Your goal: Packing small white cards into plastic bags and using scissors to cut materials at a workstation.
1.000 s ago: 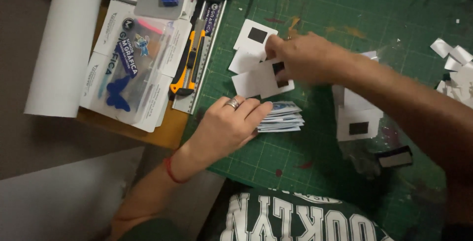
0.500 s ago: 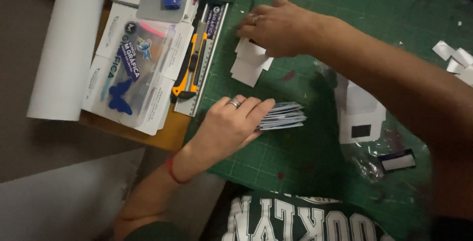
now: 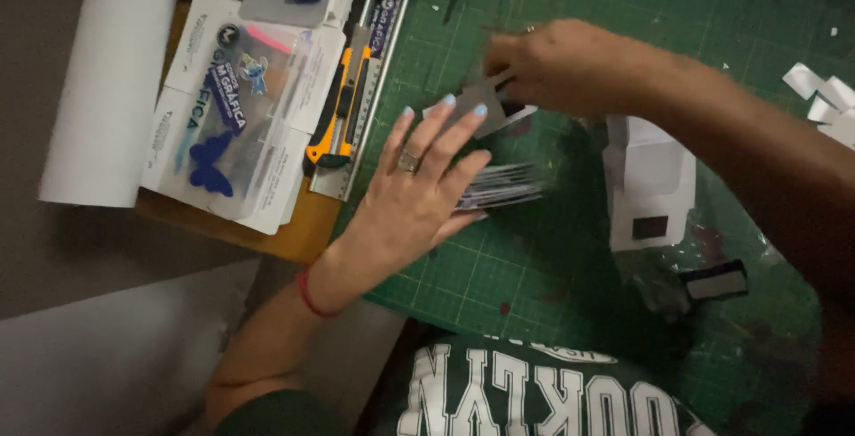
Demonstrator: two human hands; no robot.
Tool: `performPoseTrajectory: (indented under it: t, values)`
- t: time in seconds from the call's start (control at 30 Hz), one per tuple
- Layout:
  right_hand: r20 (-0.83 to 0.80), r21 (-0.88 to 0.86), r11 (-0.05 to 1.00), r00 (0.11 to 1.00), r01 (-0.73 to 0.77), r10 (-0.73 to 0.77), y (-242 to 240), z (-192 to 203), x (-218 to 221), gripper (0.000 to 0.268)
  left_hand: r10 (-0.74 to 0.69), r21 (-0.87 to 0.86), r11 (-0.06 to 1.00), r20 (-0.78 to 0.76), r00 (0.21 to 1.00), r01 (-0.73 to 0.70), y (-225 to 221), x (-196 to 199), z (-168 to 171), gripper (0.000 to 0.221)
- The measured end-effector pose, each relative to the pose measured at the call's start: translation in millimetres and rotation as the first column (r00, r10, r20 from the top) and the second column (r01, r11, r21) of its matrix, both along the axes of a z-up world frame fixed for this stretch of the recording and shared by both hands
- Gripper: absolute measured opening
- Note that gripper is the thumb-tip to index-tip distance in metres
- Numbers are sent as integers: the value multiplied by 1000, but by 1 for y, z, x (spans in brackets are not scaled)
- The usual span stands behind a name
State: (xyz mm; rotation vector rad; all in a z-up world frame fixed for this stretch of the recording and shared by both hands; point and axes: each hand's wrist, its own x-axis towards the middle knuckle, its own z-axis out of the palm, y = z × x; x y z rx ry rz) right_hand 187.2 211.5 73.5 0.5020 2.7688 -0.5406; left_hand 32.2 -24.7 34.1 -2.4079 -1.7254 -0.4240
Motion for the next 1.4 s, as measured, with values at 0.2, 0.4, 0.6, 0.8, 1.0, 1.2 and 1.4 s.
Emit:
performPoseTrajectory:
  t: [0.2, 0.4, 0.6, 0.8, 1.0, 1.2, 1.4]
  values:
    - [-39, -239, 970, 997, 48, -59, -38, -1, 30, 29, 33, -30, 999, -2, 999, -34, -1, 2, -1, 92]
    - [-123, -619, 770, 950, 153, -288, -63, -10, 47, 49, 100, -19, 995, -15, 995, -100, -3, 2, -9, 111]
    - [-184, -817, 491, 670, 303, -719, -118, -3, 59, 78, 146, 85, 987, -167, 975, -134, -2, 10, 0, 98]
    - [-196, -877, 424, 641, 223, -742, -133, -19, 57, 81, 194, 136, 976, -191, 962, -170, 1, 17, -5, 83]
    - [-699, -158, 981, 690, 109, -189, -122, -36, 67, 66, 82, 102, 991, 11, 997, -82, 6, 16, -12, 83]
    - [-615, 618, 763, 721, 189, 319, -125, -53, 88, 62, 94, 49, 994, 67, 993, -97, 4, 13, -16, 89]
    - [-652, -480, 863, 594, 158, -472, -135, -39, 97, 68, 77, -34, 997, 125, 989, -73, -3, 9, -2, 79]
